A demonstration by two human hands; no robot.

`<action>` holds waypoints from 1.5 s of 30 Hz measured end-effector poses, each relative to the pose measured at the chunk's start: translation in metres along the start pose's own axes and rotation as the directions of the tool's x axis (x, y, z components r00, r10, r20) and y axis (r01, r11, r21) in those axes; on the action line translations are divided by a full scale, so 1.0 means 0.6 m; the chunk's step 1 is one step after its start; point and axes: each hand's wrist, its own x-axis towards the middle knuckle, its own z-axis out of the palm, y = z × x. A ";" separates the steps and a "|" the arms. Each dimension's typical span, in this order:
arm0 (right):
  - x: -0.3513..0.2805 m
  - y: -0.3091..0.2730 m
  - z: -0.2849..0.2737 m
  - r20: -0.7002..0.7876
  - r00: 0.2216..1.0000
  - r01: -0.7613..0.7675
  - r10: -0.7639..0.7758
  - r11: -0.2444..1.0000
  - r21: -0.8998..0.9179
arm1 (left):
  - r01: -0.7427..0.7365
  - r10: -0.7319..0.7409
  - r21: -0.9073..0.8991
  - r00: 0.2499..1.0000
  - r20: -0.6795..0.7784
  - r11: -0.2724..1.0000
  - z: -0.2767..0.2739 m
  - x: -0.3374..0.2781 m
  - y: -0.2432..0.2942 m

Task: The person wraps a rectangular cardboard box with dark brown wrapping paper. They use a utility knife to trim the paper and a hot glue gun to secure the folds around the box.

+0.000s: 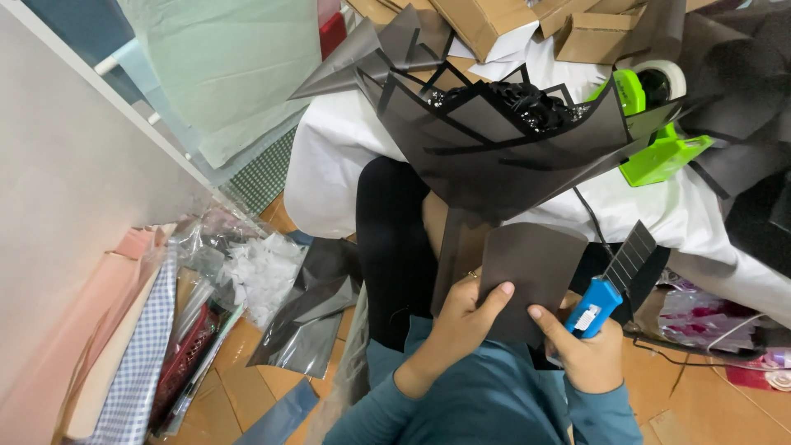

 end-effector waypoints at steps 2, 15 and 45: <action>-0.001 -0.004 0.001 0.007 1.000 -0.011 0.011 1.000 -0.007 | -0.012 0.012 0.006 1.000 0.006 1.000 -0.001 0.001 -0.004; 0.005 -0.005 0.005 0.054 0.998 0.020 -0.025 0.996 0.091 | -0.277 0.292 0.326 0.956 0.005 0.904 -0.019 0.003 -0.004; -0.022 0.041 0.018 0.522 0.832 0.292 -0.185 0.947 -0.130 | -0.261 0.247 0.089 0.672 -0.699 0.961 -0.155 0.019 -0.006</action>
